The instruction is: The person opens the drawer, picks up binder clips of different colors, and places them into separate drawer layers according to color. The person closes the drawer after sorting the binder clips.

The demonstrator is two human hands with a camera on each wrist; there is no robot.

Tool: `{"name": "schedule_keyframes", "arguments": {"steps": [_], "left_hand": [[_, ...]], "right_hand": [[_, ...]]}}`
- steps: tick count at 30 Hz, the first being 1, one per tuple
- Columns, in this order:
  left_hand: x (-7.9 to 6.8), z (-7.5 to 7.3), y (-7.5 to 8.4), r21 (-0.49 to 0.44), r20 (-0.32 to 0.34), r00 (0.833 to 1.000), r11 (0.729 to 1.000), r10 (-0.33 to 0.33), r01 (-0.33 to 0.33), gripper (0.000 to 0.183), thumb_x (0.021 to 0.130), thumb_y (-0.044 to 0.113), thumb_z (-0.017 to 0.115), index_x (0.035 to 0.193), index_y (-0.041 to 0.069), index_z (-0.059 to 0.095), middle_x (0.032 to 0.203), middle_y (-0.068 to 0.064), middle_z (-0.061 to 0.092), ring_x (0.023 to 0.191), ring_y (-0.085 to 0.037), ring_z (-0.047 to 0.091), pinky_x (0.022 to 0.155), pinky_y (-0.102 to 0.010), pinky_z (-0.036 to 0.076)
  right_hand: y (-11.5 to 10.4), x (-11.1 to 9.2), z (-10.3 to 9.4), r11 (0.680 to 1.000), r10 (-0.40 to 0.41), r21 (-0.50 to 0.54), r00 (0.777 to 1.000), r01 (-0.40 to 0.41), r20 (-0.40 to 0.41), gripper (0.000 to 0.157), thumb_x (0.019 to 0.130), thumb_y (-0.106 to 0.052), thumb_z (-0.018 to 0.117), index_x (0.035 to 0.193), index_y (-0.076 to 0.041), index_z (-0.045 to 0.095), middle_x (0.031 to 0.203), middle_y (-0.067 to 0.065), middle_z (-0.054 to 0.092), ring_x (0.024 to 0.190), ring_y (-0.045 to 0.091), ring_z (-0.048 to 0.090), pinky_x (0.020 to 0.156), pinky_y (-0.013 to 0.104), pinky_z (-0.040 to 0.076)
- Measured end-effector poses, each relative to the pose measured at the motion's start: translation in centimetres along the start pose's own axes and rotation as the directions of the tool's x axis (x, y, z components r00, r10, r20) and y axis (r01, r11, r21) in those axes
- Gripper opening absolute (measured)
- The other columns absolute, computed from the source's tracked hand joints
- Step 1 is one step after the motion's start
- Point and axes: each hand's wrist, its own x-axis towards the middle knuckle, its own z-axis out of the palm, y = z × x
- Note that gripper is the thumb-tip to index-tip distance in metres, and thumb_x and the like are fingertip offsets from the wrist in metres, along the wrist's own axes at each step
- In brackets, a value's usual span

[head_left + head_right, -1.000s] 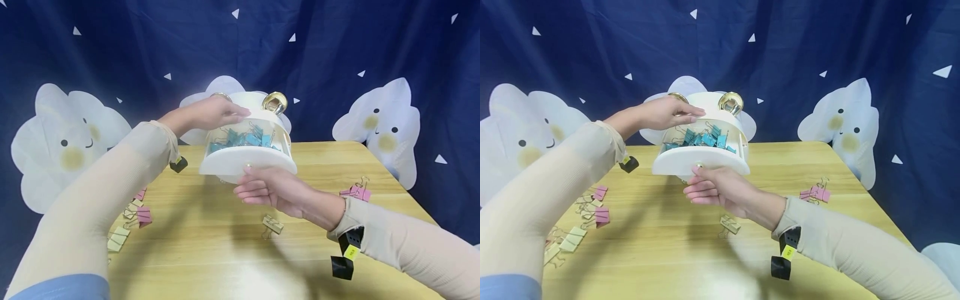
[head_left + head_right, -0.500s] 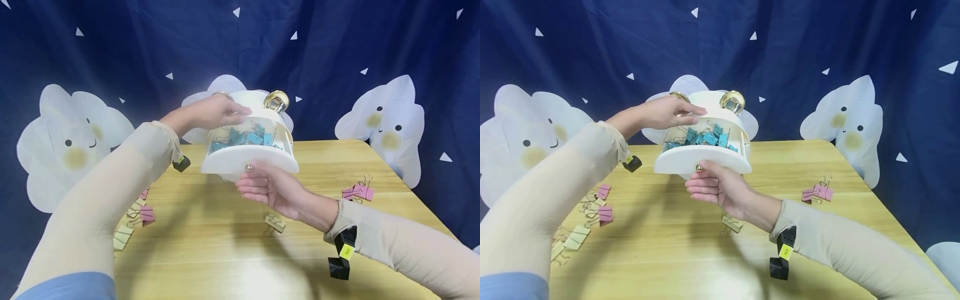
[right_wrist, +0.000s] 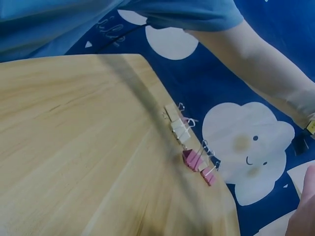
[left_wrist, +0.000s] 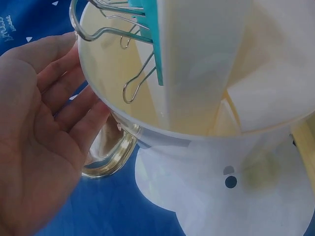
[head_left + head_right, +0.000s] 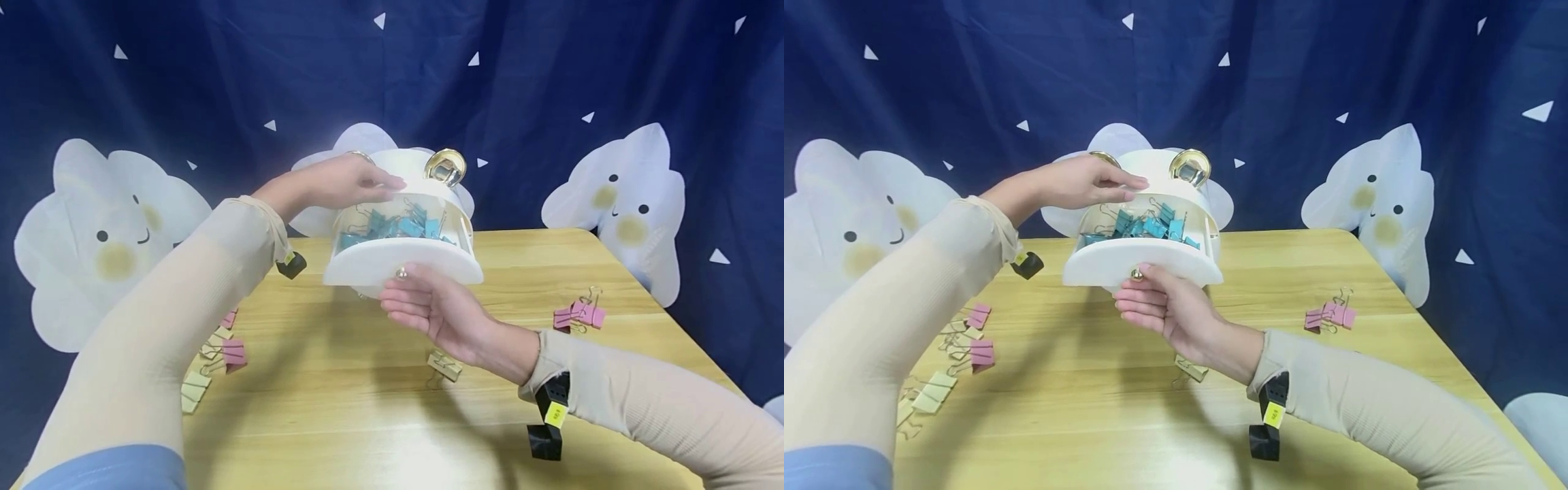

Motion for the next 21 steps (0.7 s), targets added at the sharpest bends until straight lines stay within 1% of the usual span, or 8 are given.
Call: {"name": "schedule_keyframes", "arguments": {"steps": [4, 6, 13, 15, 17, 19, 21], "left_hand": [[0.0, -0.1, -0.1, 0.01, 0.002, 1.0, 1.0, -0.014, 0.014, 0.037, 0.102, 0.032, 0.054, 0.136, 0.02, 0.06, 0.139, 0.005, 0.055, 0.127, -0.016, 0.051, 0.107, -0.035, 0.038], [0.0, -0.1, -0.1, 0.012, 0.002, 1.0, 1.0, -0.022, 0.022, 0.037, 0.102, 0.031, 0.053, 0.136, 0.021, 0.06, 0.139, 0.005, 0.055, 0.127, -0.016, 0.051, 0.108, -0.035, 0.038], [0.1, -0.1, -0.1, -0.003, -0.007, 1.0, 1.0, -0.02, 0.02, 0.037, 0.102, 0.033, 0.052, 0.137, 0.02, 0.06, 0.139, 0.005, 0.055, 0.13, -0.014, 0.048, 0.11, -0.034, 0.035], [0.2, 0.0, -0.1, -0.006, -0.007, 1.0, 1.0, -0.026, 0.026, 0.038, 0.102, 0.035, 0.051, 0.136, 0.021, 0.061, 0.137, 0.005, 0.057, 0.128, -0.013, 0.05, 0.109, -0.034, 0.036], [0.2, 0.0, -0.1, -0.01, -0.008, 0.999, 0.999, -0.037, 0.037, 0.038, 0.102, 0.039, 0.05, 0.134, 0.021, 0.063, 0.132, 0.004, 0.061, 0.123, -0.014, 0.053, 0.107, -0.035, 0.038], [0.3, 0.0, -0.1, -0.018, -0.011, 0.999, 0.999, -0.049, 0.049, 0.039, 0.102, 0.043, 0.048, 0.127, 0.02, 0.067, 0.12, 0.001, 0.067, 0.113, -0.014, 0.057, 0.102, -0.034, 0.041], [0.4, 0.0, -0.1, -0.023, -0.015, 0.998, 0.998, -0.055, 0.055, 0.039, 0.102, 0.047, 0.046, 0.118, 0.02, 0.071, 0.108, -0.002, 0.069, 0.102, -0.015, 0.058, 0.097, -0.034, 0.043]], "right_hand": [[-0.2, 0.4, 0.1, 1.0, -0.025, -0.002, 0.999, 0.025, -0.027, 0.048, 0.102, -0.028, 0.051, 0.13, 0.011, 0.048, 0.121, 0.025, 0.061, 0.105, 0.028, 0.066, 0.095, 0.035, 0.051], [-0.3, 0.6, 0.1, 0.999, -0.033, -0.004, 0.999, 0.033, -0.037, 0.048, 0.102, -0.028, 0.051, 0.13, 0.011, 0.048, 0.121, 0.025, 0.061, 0.106, 0.028, 0.065, 0.095, 0.035, 0.05], [-0.7, 1.3, 0.4, 0.999, -0.038, 0.007, 0.998, 0.038, -0.054, 0.05, 0.102, -0.029, 0.05, 0.131, 0.011, 0.047, 0.132, 0.031, 0.052, 0.109, 0.029, 0.063, 0.096, 0.035, 0.05], [-0.8, 1.7, 0.4, 0.999, -0.043, 0.012, 0.998, 0.044, -0.055, 0.051, 0.103, -0.03, 0.05, 0.133, 0.011, 0.045, 0.133, 0.03, 0.051, 0.11, 0.03, 0.063, 0.096, 0.034, 0.05], [-1.0, 2.0, 0.3, 0.999, -0.045, 0.026, 0.997, 0.047, -0.058, 0.052, 0.103, -0.029, 0.05, 0.134, 0.012, 0.044, 0.133, 0.03, 0.051, 0.115, 0.033, 0.06, 0.097, 0.034, 0.049], [-1.1, 2.4, 0.2, 0.998, -0.047, 0.041, 0.997, 0.05, -0.065, 0.053, 0.103, -0.029, 0.05, 0.135, 0.012, 0.043, 0.132, 0.029, 0.052, 0.12, 0.036, 0.055, 0.097, 0.033, 0.049], [-1.3, 2.8, 0.1, 0.997, -0.047, 0.057, 0.996, 0.052, -0.078, 0.052, 0.102, -0.029, 0.051, 0.134, 0.011, 0.044, 0.13, 0.028, 0.053, 0.125, 0.038, 0.051, 0.096, 0.032, 0.05]]}}
